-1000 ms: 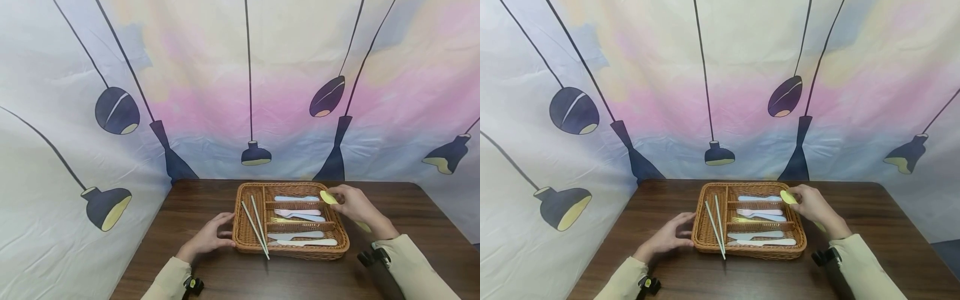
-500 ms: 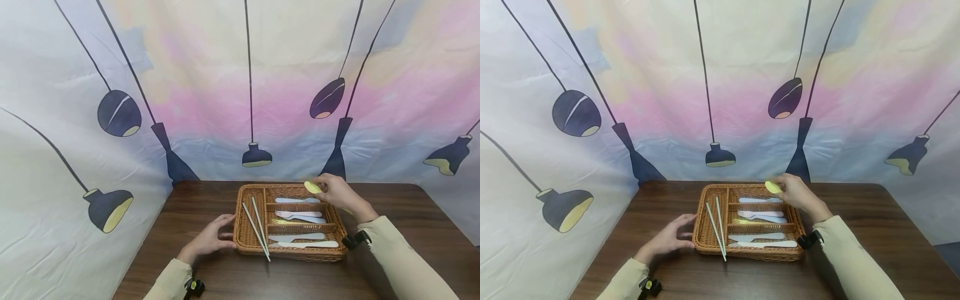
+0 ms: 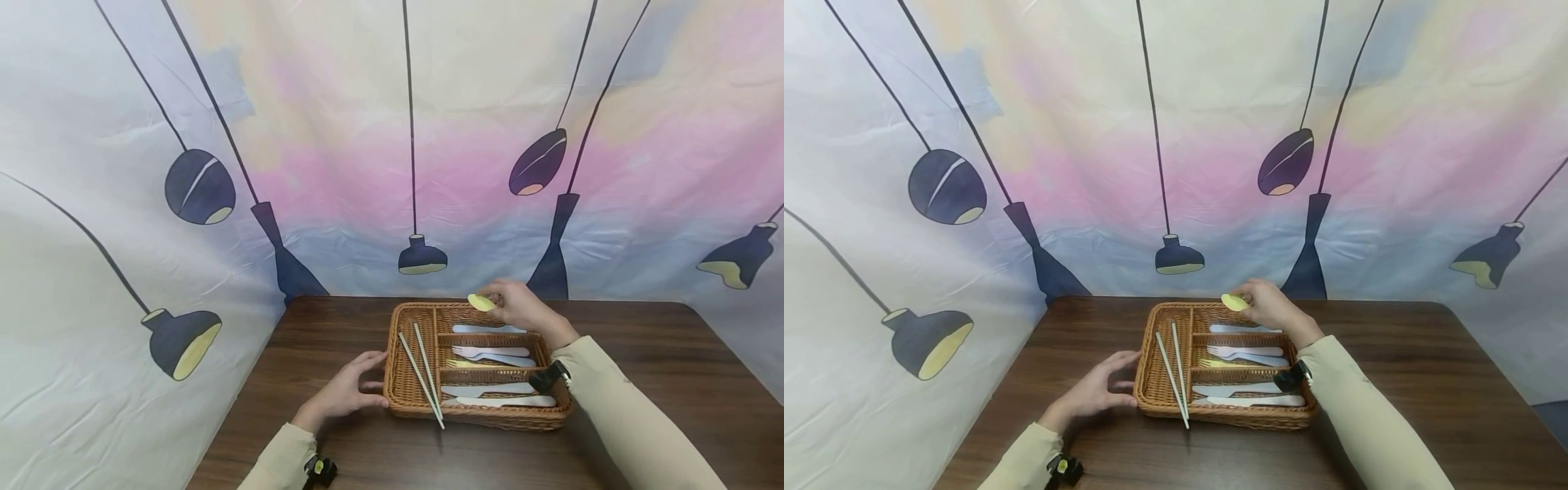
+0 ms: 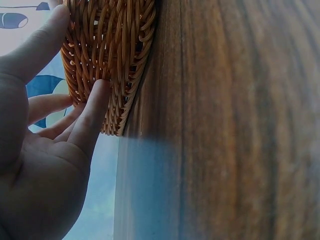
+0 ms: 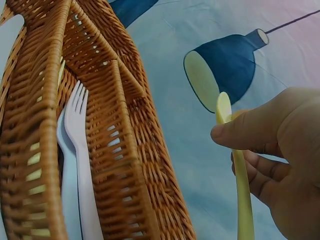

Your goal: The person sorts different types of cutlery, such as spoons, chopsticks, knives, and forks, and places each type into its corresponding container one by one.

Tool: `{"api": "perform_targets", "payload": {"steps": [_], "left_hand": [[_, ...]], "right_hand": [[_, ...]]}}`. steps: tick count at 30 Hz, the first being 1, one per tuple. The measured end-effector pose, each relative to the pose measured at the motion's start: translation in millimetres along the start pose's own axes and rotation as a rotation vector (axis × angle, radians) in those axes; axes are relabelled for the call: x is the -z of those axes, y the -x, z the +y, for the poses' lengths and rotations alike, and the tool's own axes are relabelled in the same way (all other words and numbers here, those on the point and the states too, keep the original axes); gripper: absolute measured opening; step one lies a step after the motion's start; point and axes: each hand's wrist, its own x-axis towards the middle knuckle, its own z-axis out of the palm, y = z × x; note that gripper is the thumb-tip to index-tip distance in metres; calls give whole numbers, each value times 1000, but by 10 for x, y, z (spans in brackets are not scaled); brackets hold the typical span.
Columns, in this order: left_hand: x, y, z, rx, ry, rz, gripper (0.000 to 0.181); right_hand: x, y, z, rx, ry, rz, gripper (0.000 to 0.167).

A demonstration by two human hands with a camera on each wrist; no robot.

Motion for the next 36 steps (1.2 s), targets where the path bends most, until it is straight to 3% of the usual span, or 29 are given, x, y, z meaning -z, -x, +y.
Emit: {"api": "perform_targets", "payload": {"steps": [9, 25, 36], "left_hand": [[-14, -18, 5, 13, -10, 1, 94], [0, -21, -19, -18, 26, -8, 94], [-2, -24, -50, -37, 72, -16, 92]], "right_hand": [[-73, -25, -8, 28, 36, -3, 42], [14, 85, 56, -45, -23, 12, 42], [101, 245, 125, -65, -52, 76, 47]]}}
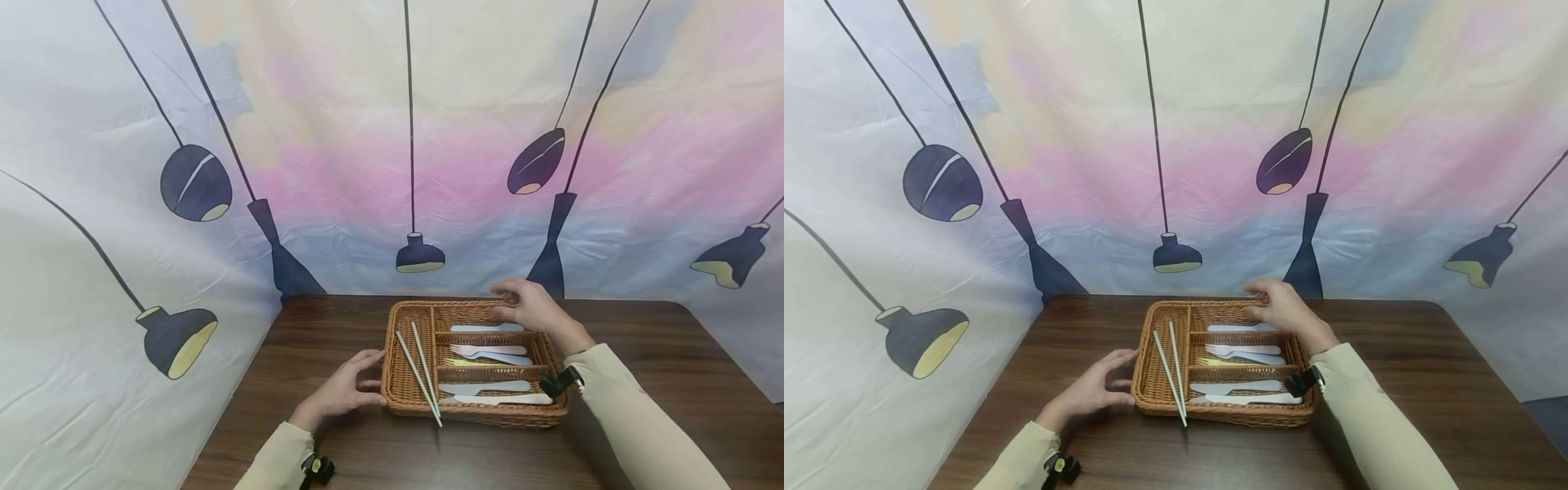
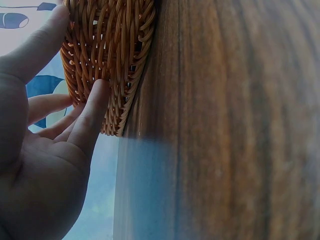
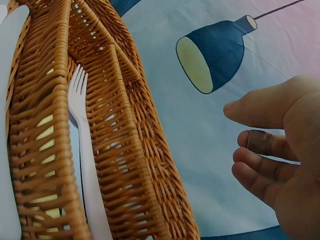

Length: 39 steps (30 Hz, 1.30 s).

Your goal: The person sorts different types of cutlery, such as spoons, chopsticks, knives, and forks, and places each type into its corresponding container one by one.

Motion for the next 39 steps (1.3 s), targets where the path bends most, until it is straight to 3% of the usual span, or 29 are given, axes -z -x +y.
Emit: {"api": "perform_targets", "payload": {"steps": [14, 29, 39], "left_hand": [[-6, 15, 43, 26, -43, 7, 96], [-7, 11, 57, 38, -74, 16, 94], [0, 22, 68, 38, -76, 15, 94]], "right_hand": [[190, 289, 130, -15, 14, 64, 39], [351, 693, 274, -49, 110, 133, 42], [442, 1079, 404, -152, 153, 131, 49]]}}
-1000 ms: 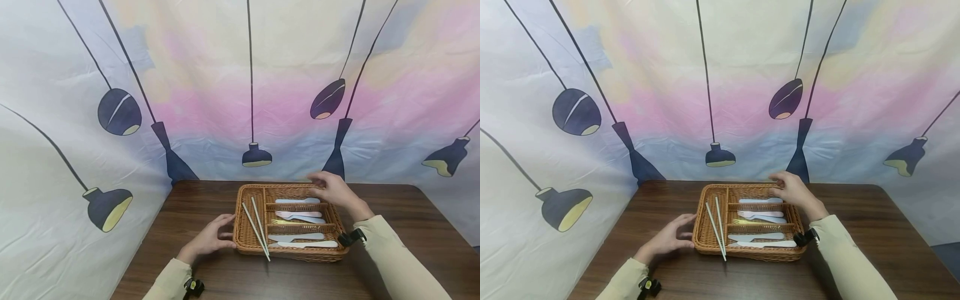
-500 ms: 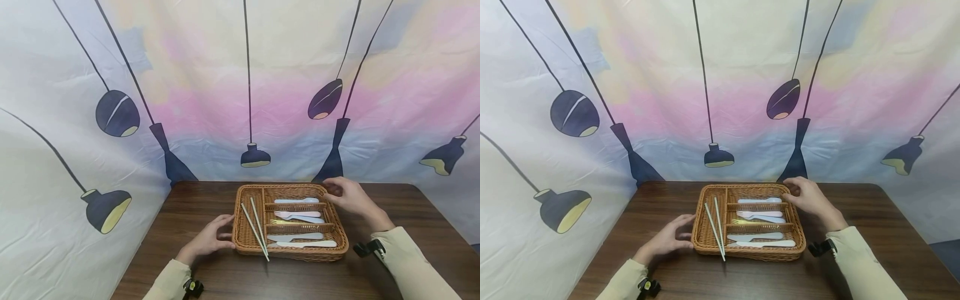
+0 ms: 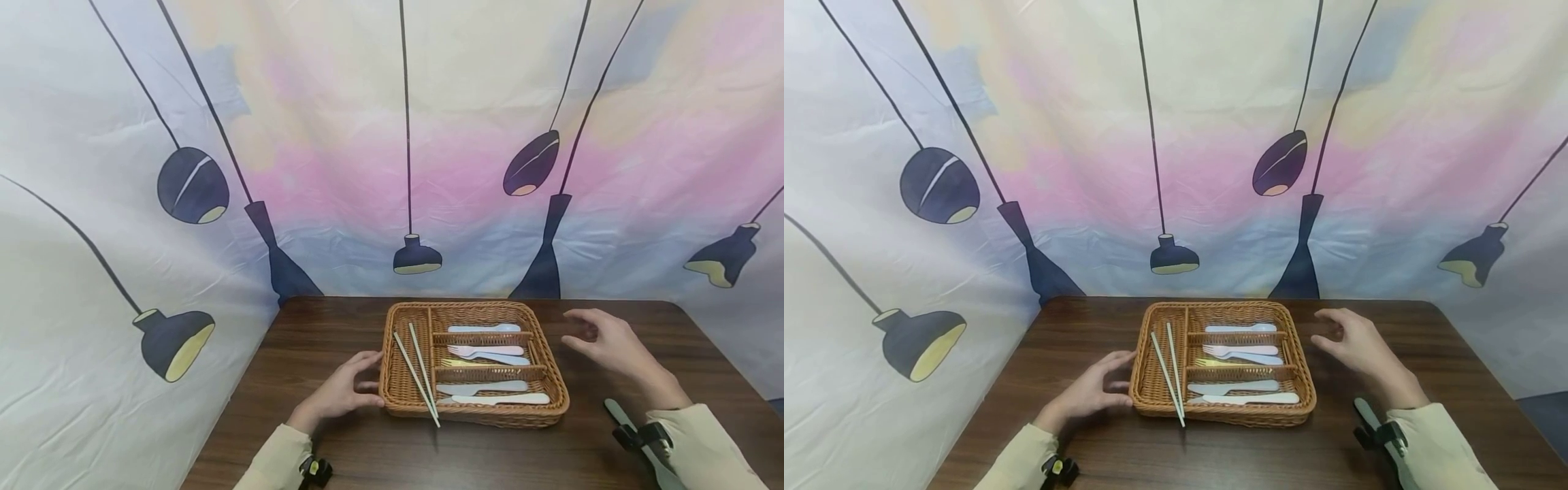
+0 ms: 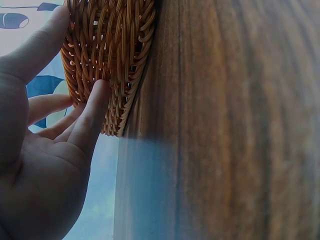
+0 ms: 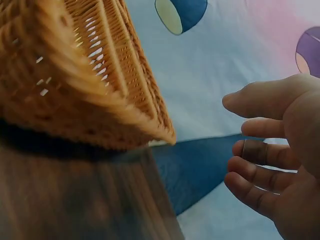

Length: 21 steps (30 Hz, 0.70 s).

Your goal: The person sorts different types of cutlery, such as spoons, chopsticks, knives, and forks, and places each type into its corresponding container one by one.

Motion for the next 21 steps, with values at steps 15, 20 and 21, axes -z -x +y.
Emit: {"api": "perform_targets", "payload": {"steps": [15, 20, 21], "left_hand": [[-3, -2, -8, -2, 10, -3, 93], [3, -1, -16, -6, 7, -2, 93], [5, -5, -14, -7, 8, -5, 93]], "right_hand": [[81, 488, 258, -167, 61, -77, 61], [34, 611, 321, -205, 44, -134, 64], [27, 633, 331, -212, 38, -146, 65]]}}
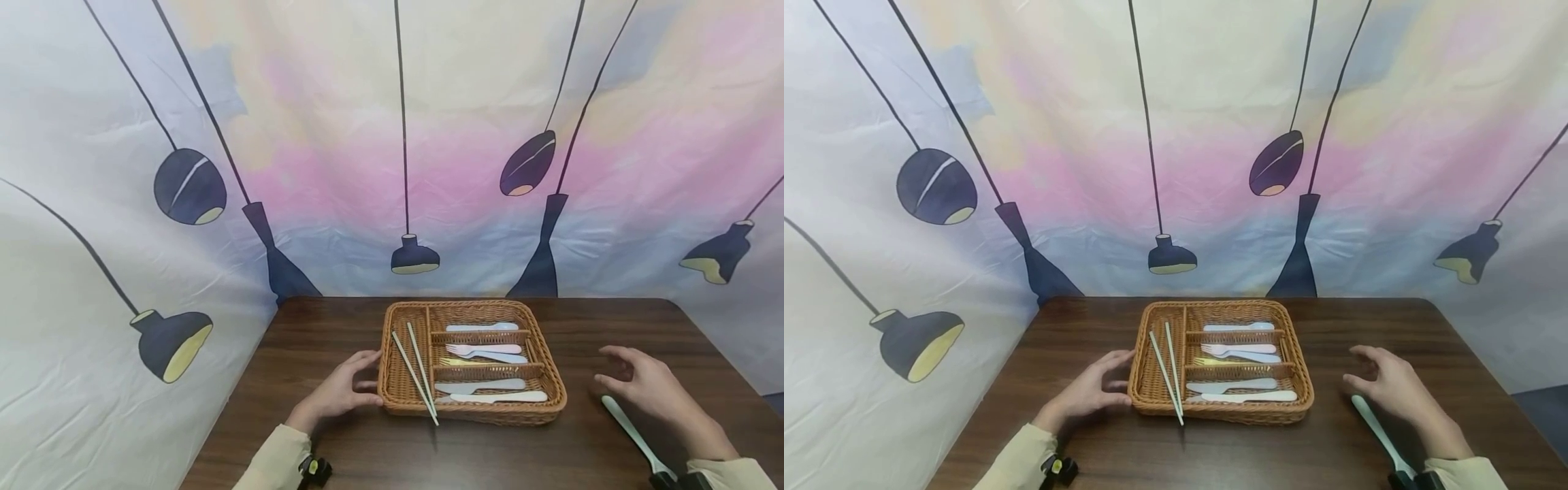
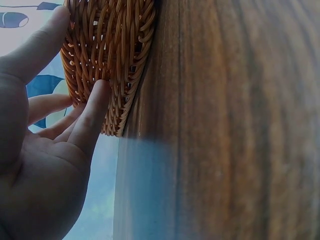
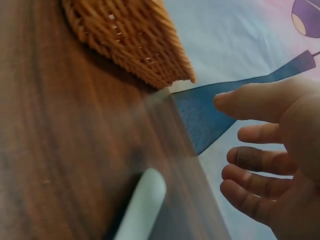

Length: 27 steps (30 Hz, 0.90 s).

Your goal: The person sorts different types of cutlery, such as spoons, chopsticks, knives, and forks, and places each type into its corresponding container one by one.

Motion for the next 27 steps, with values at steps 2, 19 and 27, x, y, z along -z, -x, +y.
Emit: {"api": "perform_targets", "payload": {"steps": [2, 19, 27], "left_hand": [[-5, 5, 0, 3, 3, -4, 93], [-2, 3, -4, 1, 1, 8, 94], [-3, 11, 0, -4, 1, 6, 93]], "right_hand": [[-31, 40, 26, -14, -10, -20, 68], [-184, 151, 147, -64, -10, -144, 79], [-236, 151, 148, -70, 6, -147, 78]]}}
